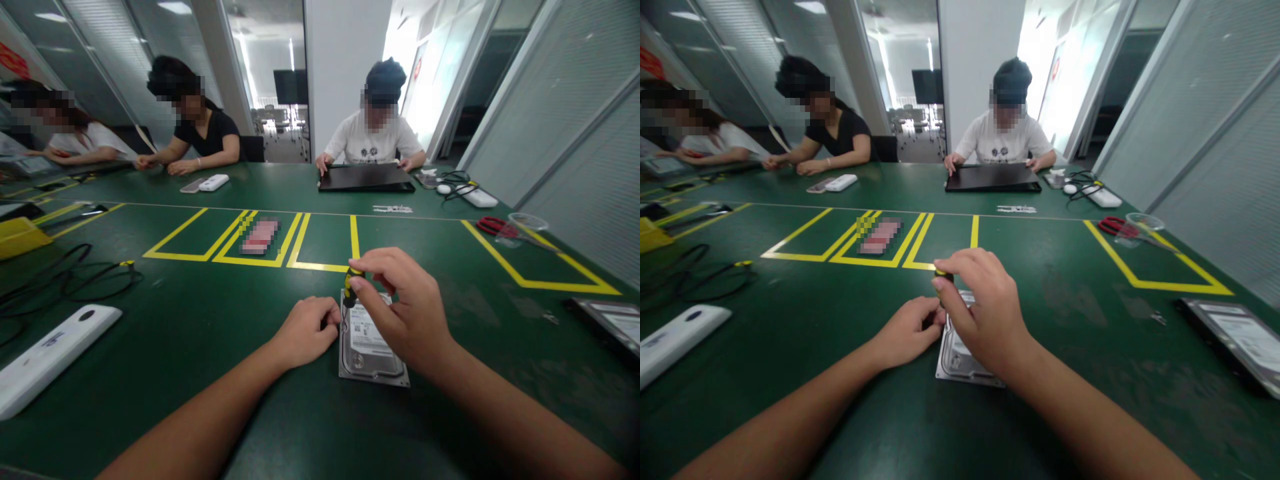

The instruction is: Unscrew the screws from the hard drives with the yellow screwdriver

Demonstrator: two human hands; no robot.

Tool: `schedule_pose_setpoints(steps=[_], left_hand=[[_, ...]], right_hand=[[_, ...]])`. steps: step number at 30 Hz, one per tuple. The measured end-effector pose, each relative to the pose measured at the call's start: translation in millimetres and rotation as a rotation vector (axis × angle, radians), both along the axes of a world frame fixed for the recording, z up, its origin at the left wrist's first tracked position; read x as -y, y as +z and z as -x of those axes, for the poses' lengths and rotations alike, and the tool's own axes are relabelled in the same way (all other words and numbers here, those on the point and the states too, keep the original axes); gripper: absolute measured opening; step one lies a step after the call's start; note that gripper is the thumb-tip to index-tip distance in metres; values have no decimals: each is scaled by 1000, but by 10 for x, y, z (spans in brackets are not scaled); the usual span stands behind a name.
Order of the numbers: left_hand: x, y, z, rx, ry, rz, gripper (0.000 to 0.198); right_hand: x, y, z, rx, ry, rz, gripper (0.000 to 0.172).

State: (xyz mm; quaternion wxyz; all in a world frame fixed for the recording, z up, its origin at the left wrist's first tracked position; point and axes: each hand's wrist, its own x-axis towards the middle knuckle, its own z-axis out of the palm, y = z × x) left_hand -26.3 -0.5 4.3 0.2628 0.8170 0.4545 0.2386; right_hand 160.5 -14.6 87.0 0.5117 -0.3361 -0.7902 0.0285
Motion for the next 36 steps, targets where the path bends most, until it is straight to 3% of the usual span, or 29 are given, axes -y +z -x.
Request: schedule_pose_setpoints(steps=[9,15,23,36], left_hand=[[0,22,-6,-5,-1,2,8],[-1,19,-3,-2,2,3,8],[-4,-2,-3,-1,0,-12,8],[0,-6,3,2,0,-8,6]], right_hand=[[30,11,17,-18,11,15,20],[13,28,-4,22,-18,-3,9],[32,3,8,-17,4,41,19],[24,15,0,-3,12,27,14]])
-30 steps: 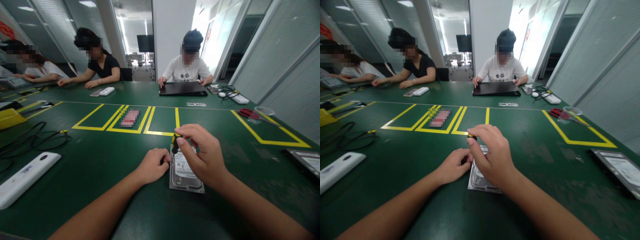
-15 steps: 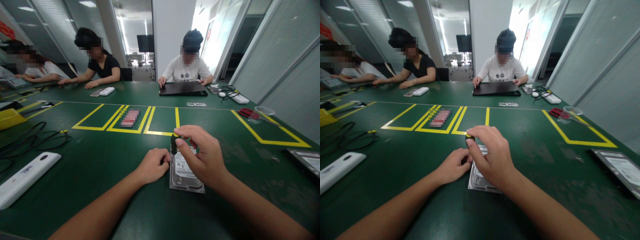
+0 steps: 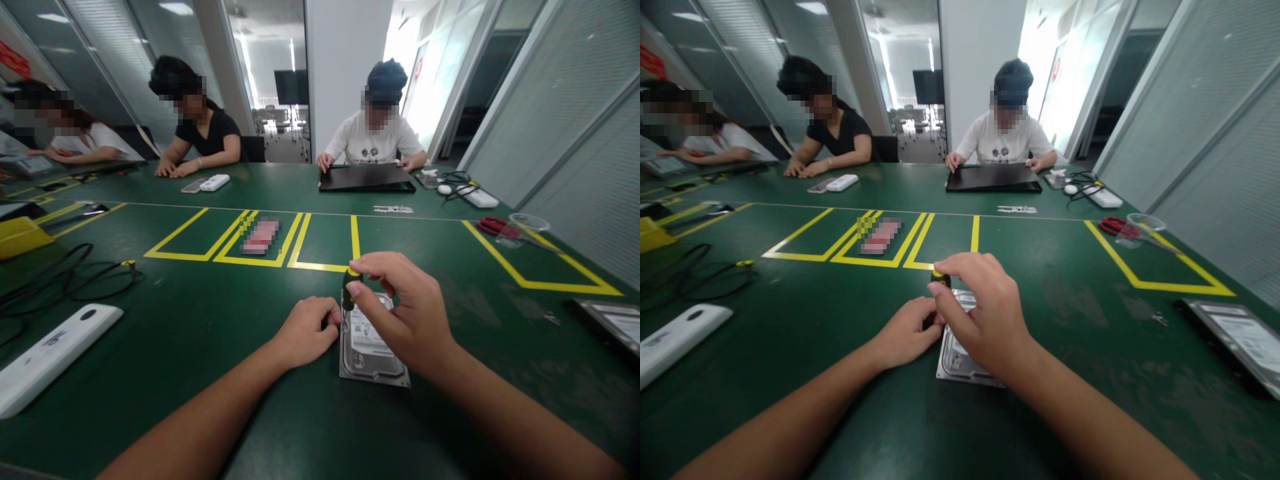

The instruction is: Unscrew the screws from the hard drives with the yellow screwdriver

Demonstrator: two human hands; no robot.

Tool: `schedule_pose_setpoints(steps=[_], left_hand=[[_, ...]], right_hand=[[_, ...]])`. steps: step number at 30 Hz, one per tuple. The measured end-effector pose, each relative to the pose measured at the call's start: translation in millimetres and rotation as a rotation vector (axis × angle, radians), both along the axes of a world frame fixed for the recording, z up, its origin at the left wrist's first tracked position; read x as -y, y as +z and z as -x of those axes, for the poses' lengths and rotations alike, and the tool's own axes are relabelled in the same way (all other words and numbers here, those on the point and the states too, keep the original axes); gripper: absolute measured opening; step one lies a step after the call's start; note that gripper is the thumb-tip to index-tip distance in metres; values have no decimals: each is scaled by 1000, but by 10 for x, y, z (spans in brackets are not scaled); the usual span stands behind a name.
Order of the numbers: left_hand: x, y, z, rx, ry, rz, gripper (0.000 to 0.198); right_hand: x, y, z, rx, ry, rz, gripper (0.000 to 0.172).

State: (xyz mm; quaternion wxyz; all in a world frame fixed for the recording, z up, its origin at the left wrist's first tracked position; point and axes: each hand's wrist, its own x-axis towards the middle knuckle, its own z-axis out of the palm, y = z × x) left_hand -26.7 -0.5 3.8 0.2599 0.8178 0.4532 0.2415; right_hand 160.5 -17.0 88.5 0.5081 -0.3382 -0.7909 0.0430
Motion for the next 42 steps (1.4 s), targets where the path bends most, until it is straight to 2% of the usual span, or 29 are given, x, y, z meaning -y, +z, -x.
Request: schedule_pose_setpoints(steps=[5,11,17,21,29,34,42], left_hand=[[2,-1,2,-1,4,10,6],[3,7,4,-3,-3,9,7],[10,10,0,6,3,23,7],[5,9,-1,-4,5,24,7],[2,18,0,7,0,22,7],[-7,19,-3,3,1,14,9],[-7,-6,1,11,3,13,7]], right_hand=[[-15,-13,2,-5,-14,-21,12],[8,-1,-2,4,-17,28,21],[-5,-12,-4,2,-14,-6,15],[9,-14,-3,3,-19,29,21],[-2,-12,-1,-4,-11,-3,12],[15,-14,-6,-5,-13,20,23],[-13,-16,7,1,-22,-15,15]])
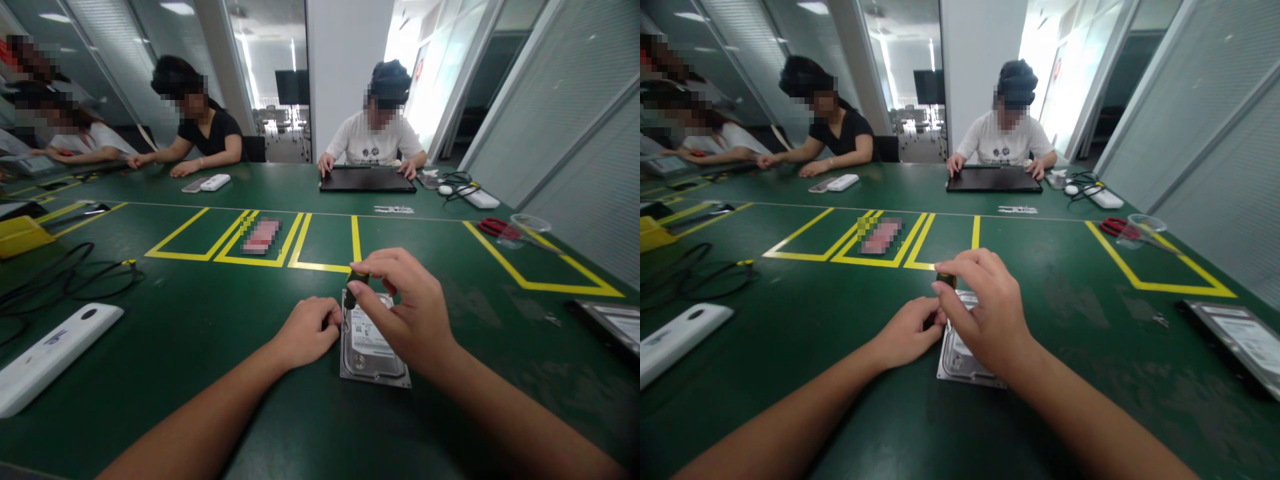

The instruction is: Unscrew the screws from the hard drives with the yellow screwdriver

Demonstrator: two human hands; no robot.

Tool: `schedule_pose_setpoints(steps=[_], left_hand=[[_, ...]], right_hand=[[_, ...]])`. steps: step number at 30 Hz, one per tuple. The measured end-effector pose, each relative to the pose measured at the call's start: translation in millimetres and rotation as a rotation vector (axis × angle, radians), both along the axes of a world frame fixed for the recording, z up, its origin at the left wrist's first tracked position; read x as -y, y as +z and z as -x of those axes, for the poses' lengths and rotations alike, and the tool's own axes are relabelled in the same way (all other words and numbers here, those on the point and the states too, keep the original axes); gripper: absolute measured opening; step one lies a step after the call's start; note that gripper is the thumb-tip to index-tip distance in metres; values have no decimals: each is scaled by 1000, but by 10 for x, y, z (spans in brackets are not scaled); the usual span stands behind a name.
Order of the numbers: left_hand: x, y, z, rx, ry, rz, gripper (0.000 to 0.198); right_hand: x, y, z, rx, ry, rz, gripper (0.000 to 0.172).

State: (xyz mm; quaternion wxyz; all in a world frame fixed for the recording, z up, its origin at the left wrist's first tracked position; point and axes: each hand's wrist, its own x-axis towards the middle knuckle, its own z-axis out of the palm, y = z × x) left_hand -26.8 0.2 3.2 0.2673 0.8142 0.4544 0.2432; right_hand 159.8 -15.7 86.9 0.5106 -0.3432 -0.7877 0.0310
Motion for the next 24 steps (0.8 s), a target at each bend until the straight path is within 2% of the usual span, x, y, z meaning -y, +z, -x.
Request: schedule_pose_setpoints(steps=[7,24], left_hand=[[1,27,-12,-7,1,4,8],[2,-5,4,-2,-11,-3,6]], right_hand=[[32,-2,-11,5,-15,36,24],[6,10,1,2,31,12,17]])
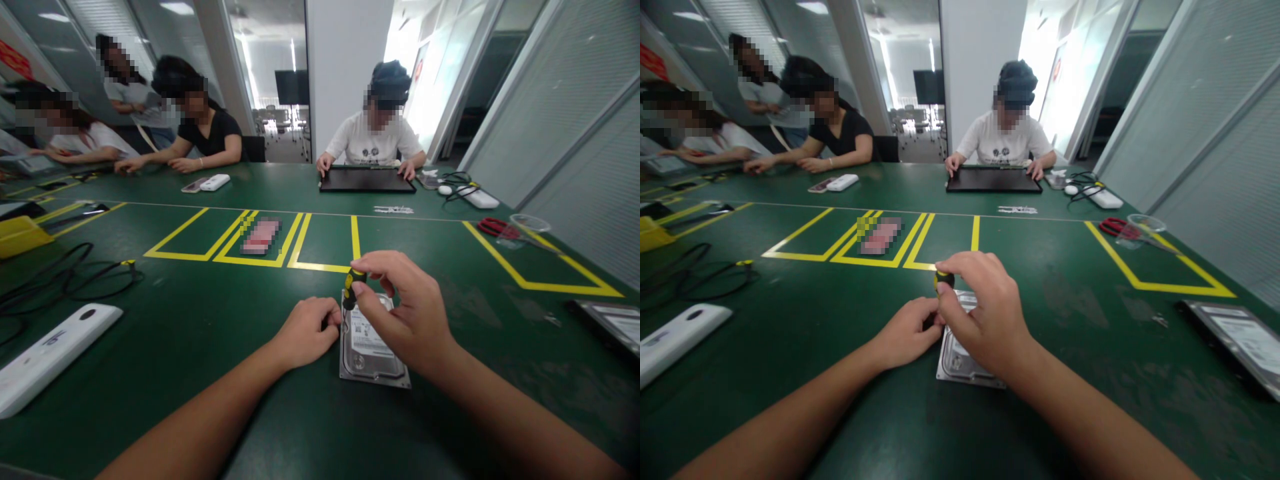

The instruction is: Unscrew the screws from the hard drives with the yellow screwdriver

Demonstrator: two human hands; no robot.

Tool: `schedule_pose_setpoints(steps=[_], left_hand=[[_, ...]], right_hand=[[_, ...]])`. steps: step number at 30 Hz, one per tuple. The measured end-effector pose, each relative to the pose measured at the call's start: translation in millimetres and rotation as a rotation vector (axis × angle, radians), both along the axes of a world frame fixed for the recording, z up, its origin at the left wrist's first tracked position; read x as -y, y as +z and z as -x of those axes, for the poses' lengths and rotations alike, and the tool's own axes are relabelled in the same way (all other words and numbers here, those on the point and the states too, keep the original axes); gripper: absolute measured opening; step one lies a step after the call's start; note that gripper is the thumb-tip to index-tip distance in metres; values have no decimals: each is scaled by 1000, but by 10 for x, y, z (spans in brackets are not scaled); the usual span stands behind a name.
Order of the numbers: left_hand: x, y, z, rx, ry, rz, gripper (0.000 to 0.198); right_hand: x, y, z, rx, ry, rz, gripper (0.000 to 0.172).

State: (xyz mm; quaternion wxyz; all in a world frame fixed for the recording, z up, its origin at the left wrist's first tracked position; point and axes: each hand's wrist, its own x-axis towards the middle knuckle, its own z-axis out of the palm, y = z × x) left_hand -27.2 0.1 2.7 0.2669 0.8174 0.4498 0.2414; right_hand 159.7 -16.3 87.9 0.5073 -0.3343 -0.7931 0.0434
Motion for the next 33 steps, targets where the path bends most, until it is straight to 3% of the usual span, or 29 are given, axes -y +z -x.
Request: schedule_pose_setpoints(steps=[33], left_hand=[[12,39,-11,-36,7,0,7]], right_hand=[[6,-10,0,-27,-19,-4,17]])
